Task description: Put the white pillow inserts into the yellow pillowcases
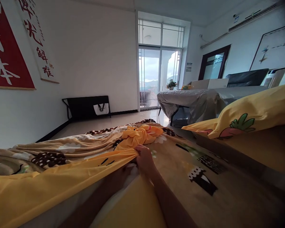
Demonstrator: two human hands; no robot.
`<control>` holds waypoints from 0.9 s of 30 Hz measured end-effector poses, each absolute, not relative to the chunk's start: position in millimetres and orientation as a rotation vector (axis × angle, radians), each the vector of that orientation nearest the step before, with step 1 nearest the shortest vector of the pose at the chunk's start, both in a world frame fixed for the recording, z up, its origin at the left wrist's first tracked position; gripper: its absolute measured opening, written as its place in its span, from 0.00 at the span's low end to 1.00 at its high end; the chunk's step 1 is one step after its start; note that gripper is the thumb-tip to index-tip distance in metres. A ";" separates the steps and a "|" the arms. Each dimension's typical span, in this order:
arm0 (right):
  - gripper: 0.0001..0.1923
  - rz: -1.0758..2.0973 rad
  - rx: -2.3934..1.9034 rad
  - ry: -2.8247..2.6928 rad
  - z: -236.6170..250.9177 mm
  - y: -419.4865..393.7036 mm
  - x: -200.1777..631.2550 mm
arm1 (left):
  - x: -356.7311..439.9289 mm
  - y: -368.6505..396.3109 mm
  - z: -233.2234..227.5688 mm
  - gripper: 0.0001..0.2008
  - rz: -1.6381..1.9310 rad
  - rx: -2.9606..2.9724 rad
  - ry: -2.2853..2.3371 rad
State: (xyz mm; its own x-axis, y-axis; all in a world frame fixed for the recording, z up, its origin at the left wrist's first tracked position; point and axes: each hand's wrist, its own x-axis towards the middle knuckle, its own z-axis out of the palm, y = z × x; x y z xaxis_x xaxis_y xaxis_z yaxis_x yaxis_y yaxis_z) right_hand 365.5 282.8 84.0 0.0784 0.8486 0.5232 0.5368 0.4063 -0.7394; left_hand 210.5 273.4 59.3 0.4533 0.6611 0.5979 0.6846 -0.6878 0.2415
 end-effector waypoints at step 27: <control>0.10 0.355 -1.270 -1.619 83.1 284.1 364.4 | 206.5 286.2 47.5 0.18 -1.085 -2.707 -1.343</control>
